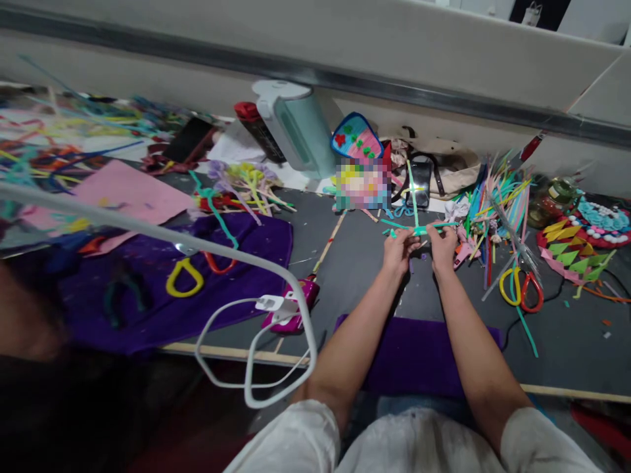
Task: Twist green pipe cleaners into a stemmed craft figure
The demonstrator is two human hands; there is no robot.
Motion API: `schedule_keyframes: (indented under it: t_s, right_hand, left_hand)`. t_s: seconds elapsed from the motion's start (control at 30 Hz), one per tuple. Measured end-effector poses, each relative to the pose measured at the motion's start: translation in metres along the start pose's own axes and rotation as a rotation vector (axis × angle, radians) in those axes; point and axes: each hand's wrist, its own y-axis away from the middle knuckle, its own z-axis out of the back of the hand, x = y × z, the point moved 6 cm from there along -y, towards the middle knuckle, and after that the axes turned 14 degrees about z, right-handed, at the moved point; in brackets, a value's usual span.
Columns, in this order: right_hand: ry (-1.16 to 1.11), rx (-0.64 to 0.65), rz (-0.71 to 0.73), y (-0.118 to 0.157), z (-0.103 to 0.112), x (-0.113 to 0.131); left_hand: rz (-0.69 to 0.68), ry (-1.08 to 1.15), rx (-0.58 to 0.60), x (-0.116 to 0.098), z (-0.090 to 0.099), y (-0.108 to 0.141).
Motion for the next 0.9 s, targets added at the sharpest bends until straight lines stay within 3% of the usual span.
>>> schedule_keyframes:
  t_s: [0.13, 0.3, 0.5, 0.7, 0.9]
  right_hand:
    - [-0.150, 0.061, -0.074, 0.002, -0.008, -0.001]
    - [-0.120, 0.127, 0.053, 0.001, -0.007, 0.017]
    - [-0.030, 0.139, 0.166, 0.002, -0.003, 0.033]
    - [-0.201, 0.077, 0.039, 0.005, -0.007, 0.026]
    - [-0.355, -0.044, -0.116, 0.003, -0.004, 0.016]
  left_hand:
    - [0.076, 0.053, -0.002, 0.000, 0.001, 0.000]
    - [0.137, 0.102, 0.003, -0.001, 0.001, 0.000]
    - [0.089, 0.066, 0.005, -0.004, 0.000, 0.001]
    - [0.057, 0.040, -0.006, -0.004, 0.001, -0.002]
    - [-0.111, -0.004, -0.024, -0.007, 0.002, -0.003]
